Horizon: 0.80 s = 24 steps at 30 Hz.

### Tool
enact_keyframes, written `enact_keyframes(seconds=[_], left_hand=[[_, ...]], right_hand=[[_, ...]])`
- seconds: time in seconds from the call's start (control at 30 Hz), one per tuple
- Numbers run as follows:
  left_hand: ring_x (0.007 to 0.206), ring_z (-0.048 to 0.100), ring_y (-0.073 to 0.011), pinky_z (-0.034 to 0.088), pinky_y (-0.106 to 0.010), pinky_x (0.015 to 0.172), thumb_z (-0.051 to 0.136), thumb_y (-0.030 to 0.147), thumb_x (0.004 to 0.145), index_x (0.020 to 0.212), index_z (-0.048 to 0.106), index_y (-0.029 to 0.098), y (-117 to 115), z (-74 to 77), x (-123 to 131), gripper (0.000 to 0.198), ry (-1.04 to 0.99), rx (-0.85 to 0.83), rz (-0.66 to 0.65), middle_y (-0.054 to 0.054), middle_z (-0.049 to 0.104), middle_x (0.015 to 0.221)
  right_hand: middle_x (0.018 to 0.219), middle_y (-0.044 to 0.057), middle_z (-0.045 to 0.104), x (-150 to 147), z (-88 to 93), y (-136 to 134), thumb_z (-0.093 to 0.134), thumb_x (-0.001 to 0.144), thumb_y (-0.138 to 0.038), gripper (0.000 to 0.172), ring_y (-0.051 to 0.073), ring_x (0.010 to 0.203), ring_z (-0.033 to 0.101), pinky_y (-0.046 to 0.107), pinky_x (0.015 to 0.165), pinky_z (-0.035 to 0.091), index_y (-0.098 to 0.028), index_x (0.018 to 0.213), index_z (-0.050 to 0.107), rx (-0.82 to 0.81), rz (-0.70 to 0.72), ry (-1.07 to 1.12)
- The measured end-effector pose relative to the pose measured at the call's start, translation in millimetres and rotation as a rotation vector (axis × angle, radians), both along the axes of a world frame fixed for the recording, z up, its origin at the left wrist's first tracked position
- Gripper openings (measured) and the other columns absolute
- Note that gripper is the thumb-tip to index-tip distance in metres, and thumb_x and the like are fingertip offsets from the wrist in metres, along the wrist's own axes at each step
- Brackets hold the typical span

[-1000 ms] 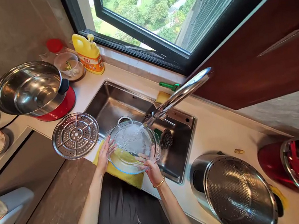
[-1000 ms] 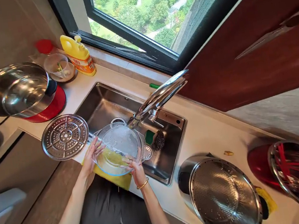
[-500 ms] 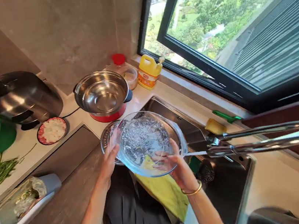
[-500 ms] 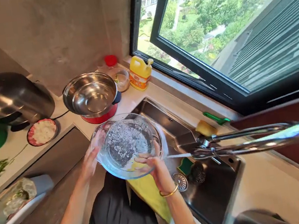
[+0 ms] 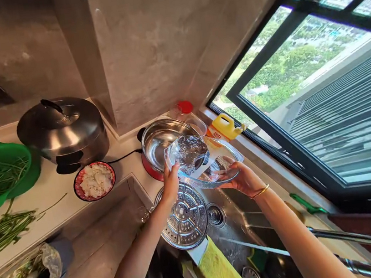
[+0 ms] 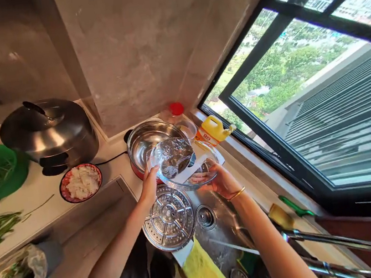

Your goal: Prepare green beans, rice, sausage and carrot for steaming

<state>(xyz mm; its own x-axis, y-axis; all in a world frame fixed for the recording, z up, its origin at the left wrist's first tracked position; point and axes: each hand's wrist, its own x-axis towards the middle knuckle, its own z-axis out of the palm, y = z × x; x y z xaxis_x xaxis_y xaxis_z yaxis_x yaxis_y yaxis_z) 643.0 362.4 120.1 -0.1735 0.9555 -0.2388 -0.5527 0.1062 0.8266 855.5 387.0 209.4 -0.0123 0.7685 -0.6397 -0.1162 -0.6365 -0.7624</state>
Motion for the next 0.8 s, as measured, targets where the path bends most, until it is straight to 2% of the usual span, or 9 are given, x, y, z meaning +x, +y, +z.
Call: enact_keyframes(seconds=[0.1, 0.2, 0.3, 0.37, 0.47, 0.67, 0.7, 0.73, 0.8], left_hand=[[0.144, 0.024, -0.0201, 0.021, -0.033, 0.118, 0.050, 0.030, 0.085, 0.141, 0.042, 0.023, 14, -8.0, -4, 0.057, -0.050, -0.105, -0.025, -0.001, 0.035, 0.153], [0.142, 0.028, -0.0201, 0.025, -0.033, 0.116, 0.051, 0.031, 0.084, 0.139, 0.043, 0.024, 24, -12.3, -3, 0.056, -0.137, -0.187, -0.017, -0.002, 0.037, 0.152], [0.136, 0.039, -0.0230, 0.039, -0.038, 0.107, 0.051, 0.028, 0.083, 0.135, 0.045, 0.026, 30, -12.2, 0, 0.053, -0.281, -0.254, -0.030, -0.004, 0.042, 0.148], [0.131, 0.045, -0.0234, 0.046, -0.039, 0.101, 0.050, 0.026, 0.082, 0.133, 0.045, 0.027, 32, -11.9, 1, 0.051, -0.354, -0.295, -0.041, -0.005, 0.046, 0.145], [0.127, 0.048, -0.0223, 0.049, -0.037, 0.096, 0.051, 0.028, 0.083, 0.129, 0.047, 0.027, 34, -13.8, 4, 0.047, -0.403, -0.339, -0.046, -0.005, 0.047, 0.142], [0.131, 0.043, -0.0252, 0.054, -0.041, 0.088, 0.036, 0.051, 0.092, 0.134, 0.041, 0.032, 45, -16.0, 13, 0.047, -0.666, -0.496, 0.003, -0.006, 0.033, 0.151], [0.130, 0.044, -0.0257, 0.054, -0.043, 0.088, 0.033, 0.052, 0.093, 0.134, 0.041, 0.031, 46, -15.7, 15, 0.047, -0.718, -0.523, 0.019, -0.007, 0.035, 0.150], [0.129, 0.045, -0.0260, 0.054, -0.045, 0.088, 0.032, 0.050, 0.093, 0.131, 0.043, 0.030, 48, -15.5, 17, 0.045, -0.765, -0.544, 0.031, -0.008, 0.038, 0.147], [0.124, 0.050, -0.0257, 0.053, -0.048, 0.089, 0.031, 0.045, 0.094, 0.121, 0.051, 0.027, 50, -15.9, 21, 0.038, -0.852, -0.576, 0.045, -0.009, 0.049, 0.137]], right_hand=[[0.083, 0.009, 0.072, -9, 7.3, 26, 0.050, 0.074, -0.020, 0.071, 0.029, 0.074, 0.073, 0.047, 0.063, 0.058, -0.026, 0.141, 0.026, -0.050, 0.061, -0.111], [0.078, 0.010, 0.072, -18, 17.1, 49, 0.044, 0.078, -0.023, 0.048, 0.027, 0.068, 0.072, 0.047, 0.065, 0.056, -0.020, 0.126, 0.043, -0.150, 0.084, -0.183], [0.072, 0.011, 0.071, -23, 25.0, 68, 0.038, 0.082, -0.024, 0.030, 0.023, 0.062, 0.070, 0.046, 0.069, 0.054, -0.016, 0.105, 0.056, -0.271, 0.098, -0.222], [0.071, 0.012, 0.071, -25, 27.8, 77, 0.037, 0.083, -0.026, 0.028, 0.021, 0.062, 0.070, 0.045, 0.068, 0.053, -0.015, 0.098, 0.059, -0.318, 0.112, -0.246], [0.072, 0.016, 0.072, -26, 30.2, 88, 0.040, 0.083, -0.029, 0.029, 0.022, 0.065, 0.071, 0.044, 0.066, 0.053, -0.012, 0.094, 0.061, -0.353, 0.123, -0.287], [0.080, 0.025, 0.070, -34, 41.7, 110, 0.046, 0.085, -0.028, 0.033, 0.021, 0.063, 0.069, 0.043, 0.055, 0.051, 0.000, 0.084, 0.063, -0.405, 0.037, -0.446], [0.082, 0.026, 0.070, -36, 43.7, 115, 0.048, 0.084, -0.028, 0.033, 0.021, 0.064, 0.068, 0.042, 0.053, 0.050, 0.001, 0.081, 0.063, -0.400, 0.045, -0.479], [0.082, 0.026, 0.069, -39, 45.3, 120, 0.051, 0.083, -0.026, 0.031, 0.021, 0.065, 0.068, 0.040, 0.051, 0.050, 0.003, 0.078, 0.062, -0.325, 0.051, -0.513], [0.084, 0.024, 0.070, -45, 47.7, 130, 0.058, 0.079, -0.019, 0.022, 0.021, 0.069, 0.069, 0.036, 0.051, 0.050, 0.003, 0.074, 0.061, 0.010, 0.024, -0.568]])
